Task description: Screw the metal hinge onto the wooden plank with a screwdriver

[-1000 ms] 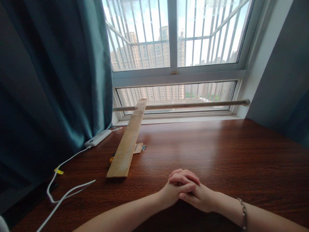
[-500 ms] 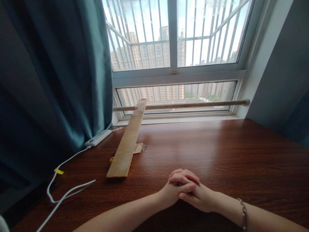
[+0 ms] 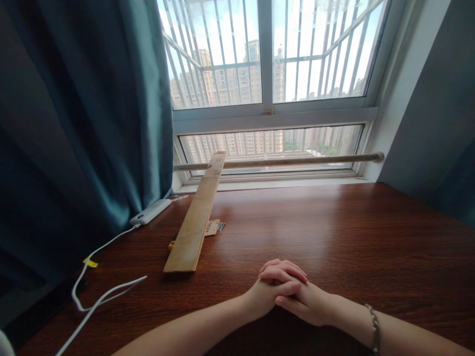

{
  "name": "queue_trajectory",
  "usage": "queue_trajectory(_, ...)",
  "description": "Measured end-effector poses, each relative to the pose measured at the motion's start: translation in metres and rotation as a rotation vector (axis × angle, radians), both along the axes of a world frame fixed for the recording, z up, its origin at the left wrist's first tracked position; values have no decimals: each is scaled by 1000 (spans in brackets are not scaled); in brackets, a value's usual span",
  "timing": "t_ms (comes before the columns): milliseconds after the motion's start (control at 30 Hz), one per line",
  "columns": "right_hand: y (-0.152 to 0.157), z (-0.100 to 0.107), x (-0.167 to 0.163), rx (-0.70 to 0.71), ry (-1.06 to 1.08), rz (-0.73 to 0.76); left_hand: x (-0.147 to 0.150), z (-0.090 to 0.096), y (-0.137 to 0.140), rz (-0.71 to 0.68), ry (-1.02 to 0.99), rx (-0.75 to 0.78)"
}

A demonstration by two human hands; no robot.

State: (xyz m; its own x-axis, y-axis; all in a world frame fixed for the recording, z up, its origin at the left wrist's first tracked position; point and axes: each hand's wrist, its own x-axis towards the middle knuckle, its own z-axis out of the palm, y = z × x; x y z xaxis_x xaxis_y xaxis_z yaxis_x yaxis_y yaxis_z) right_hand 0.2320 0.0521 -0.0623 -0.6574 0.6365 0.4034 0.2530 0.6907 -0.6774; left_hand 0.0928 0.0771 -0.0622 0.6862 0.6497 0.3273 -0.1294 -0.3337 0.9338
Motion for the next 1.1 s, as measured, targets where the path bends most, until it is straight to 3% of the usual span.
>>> queue_trajectory(833,-1,1,0,-21,10,13,-1,-1,0,19,56,-2)
queue_trajectory(1100,0,0,1,-24,-2,5,-2,6,-3,10,85,-14)
